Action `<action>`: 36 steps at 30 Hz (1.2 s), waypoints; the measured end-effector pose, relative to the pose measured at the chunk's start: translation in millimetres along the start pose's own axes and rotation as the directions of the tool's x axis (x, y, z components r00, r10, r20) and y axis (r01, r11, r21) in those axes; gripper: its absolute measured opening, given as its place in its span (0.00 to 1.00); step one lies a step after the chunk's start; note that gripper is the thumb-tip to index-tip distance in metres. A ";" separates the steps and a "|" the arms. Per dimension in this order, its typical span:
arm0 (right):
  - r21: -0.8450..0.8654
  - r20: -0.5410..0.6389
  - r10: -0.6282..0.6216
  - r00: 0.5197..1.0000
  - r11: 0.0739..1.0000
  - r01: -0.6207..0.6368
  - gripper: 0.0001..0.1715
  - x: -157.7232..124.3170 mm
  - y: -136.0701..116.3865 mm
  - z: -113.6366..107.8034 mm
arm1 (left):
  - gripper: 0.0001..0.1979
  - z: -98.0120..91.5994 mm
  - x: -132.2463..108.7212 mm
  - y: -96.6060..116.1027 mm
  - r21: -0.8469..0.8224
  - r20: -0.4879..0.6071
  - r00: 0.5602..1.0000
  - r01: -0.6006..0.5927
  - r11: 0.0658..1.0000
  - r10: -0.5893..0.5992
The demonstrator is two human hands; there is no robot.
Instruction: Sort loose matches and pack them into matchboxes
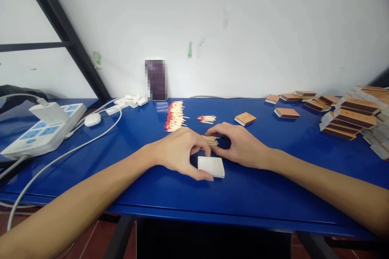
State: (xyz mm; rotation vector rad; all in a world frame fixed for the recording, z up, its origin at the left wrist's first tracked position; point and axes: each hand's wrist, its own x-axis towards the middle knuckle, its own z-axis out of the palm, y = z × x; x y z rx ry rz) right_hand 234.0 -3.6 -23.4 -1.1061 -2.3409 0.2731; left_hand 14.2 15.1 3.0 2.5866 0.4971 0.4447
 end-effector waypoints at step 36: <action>0.037 -0.071 -0.041 0.997 0.998 0.043 0.08 -1.4 -1.4 -0.1 | 0.19 -5.7 5.9 -22.0 0.303 -0.061 0.998 0.039 0.952 -0.022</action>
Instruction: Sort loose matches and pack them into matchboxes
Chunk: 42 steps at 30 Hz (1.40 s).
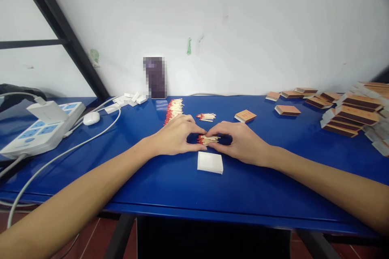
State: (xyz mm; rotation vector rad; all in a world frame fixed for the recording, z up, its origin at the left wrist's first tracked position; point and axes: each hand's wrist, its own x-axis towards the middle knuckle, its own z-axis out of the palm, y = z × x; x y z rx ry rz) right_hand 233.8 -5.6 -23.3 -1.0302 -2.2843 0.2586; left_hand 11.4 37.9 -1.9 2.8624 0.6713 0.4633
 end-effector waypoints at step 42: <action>-0.028 -0.089 -0.212 0.973 0.977 0.211 0.07 -3.6 0.7 4.8 | 0.03 0.8 2.0 16.2 -0.183 -0.028 0.998 0.041 0.982 -0.047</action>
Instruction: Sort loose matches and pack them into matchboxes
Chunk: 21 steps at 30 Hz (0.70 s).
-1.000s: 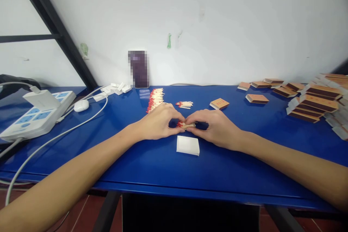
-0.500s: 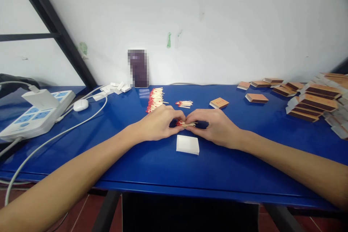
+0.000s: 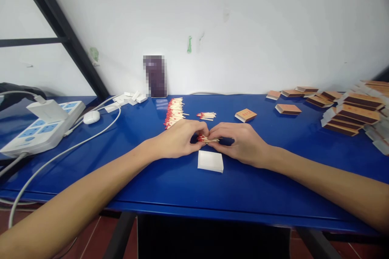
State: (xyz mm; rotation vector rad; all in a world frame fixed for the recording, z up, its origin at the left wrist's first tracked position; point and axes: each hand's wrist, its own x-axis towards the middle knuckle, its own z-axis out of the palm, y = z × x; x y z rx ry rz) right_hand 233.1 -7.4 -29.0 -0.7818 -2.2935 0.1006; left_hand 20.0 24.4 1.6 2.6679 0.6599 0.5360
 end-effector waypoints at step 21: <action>0.019 -0.054 -0.028 0.998 0.999 0.029 0.04 -0.1 1.3 -0.3 | 0.04 3.0 3.0 -1.7 0.033 -0.016 0.999 -0.039 0.999 0.039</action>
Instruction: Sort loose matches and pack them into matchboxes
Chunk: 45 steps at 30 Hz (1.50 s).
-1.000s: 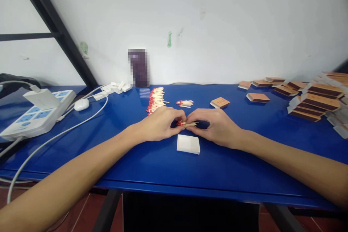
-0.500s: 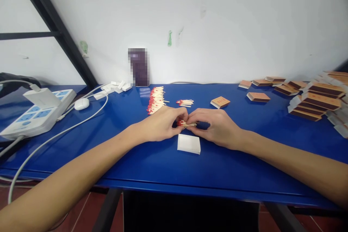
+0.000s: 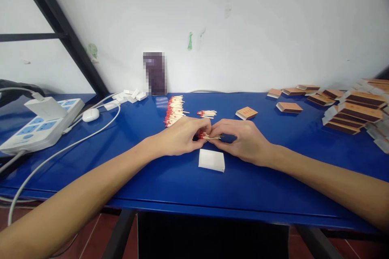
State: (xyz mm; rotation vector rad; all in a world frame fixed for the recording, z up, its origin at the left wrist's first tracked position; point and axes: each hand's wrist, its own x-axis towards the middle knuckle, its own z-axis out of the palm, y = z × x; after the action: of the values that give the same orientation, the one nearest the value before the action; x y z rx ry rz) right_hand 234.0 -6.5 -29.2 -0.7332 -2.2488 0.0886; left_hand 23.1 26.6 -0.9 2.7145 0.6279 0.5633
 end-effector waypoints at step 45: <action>0.048 0.255 0.178 0.950 0.979 -0.197 0.06 0.0 -52.8 -24.0 | 0.12 -17.0 -18.8 15.3 -0.063 0.140 0.986 -0.079 0.995 0.087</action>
State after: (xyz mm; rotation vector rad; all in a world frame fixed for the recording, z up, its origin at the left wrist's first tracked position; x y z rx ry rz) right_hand 225.2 -54.2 2.5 -0.9397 -2.3917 0.3729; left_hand 5.5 8.0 13.9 2.7068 0.4570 0.3949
